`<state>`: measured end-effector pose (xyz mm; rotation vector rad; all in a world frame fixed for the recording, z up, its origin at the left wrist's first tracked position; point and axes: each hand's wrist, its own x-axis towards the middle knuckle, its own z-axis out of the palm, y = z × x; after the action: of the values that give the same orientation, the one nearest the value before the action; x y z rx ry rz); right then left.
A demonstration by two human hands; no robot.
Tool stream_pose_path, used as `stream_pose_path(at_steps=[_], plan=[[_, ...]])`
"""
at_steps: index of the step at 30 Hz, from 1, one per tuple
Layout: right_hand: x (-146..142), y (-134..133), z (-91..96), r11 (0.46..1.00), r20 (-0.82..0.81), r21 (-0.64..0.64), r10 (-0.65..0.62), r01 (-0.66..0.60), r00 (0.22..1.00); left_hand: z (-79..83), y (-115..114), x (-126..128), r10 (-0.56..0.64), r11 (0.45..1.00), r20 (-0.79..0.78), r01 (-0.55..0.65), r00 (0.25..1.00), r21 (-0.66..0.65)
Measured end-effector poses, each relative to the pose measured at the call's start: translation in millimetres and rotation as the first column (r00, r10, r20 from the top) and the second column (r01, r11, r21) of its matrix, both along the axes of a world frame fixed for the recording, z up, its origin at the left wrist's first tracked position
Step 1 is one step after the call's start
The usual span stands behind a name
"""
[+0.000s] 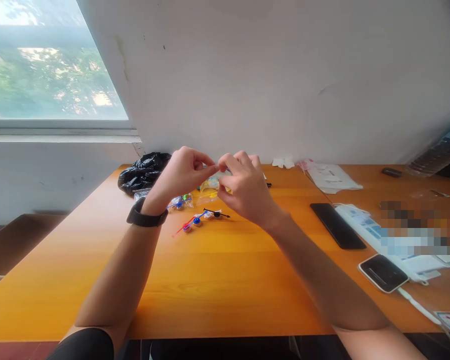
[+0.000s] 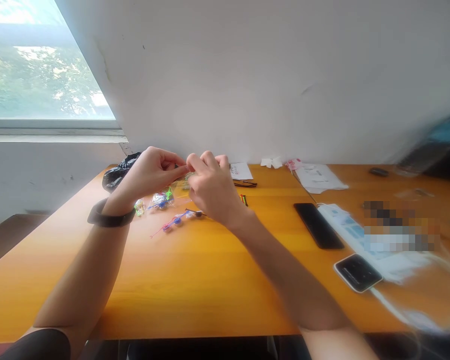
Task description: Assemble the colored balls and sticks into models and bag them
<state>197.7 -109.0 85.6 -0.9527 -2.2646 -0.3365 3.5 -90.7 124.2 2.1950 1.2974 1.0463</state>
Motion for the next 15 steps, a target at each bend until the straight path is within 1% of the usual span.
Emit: stream_pose_path(at_steps=[3,5,9,15], plan=[[-0.7,-2.1,1.2,1.000,-0.026,0.019,0.023,-0.022,0.999,-0.4,0.5,0.3,0.000,1.000,0.017,0.000,1.000,0.016],[-0.1,-3.8,3.2,1.000,-0.075,-0.003,0.028,-0.028,0.997,-0.6,1.1,0.3,-0.009,0.999,0.025,0.008,1.000,0.038],[3.1,-7.0,8.5,0.992,-0.152,-0.107,0.052,-0.069,0.987,-0.6,1.6,1.1,-0.042,0.997,0.035,0.039,0.999,0.061],[8.9,-9.7,15.1,0.952,-0.161,-0.256,0.129,-0.167,0.979,2.7,-2.2,1.2,-0.123,0.992,0.053,0.121,0.991,0.025]])
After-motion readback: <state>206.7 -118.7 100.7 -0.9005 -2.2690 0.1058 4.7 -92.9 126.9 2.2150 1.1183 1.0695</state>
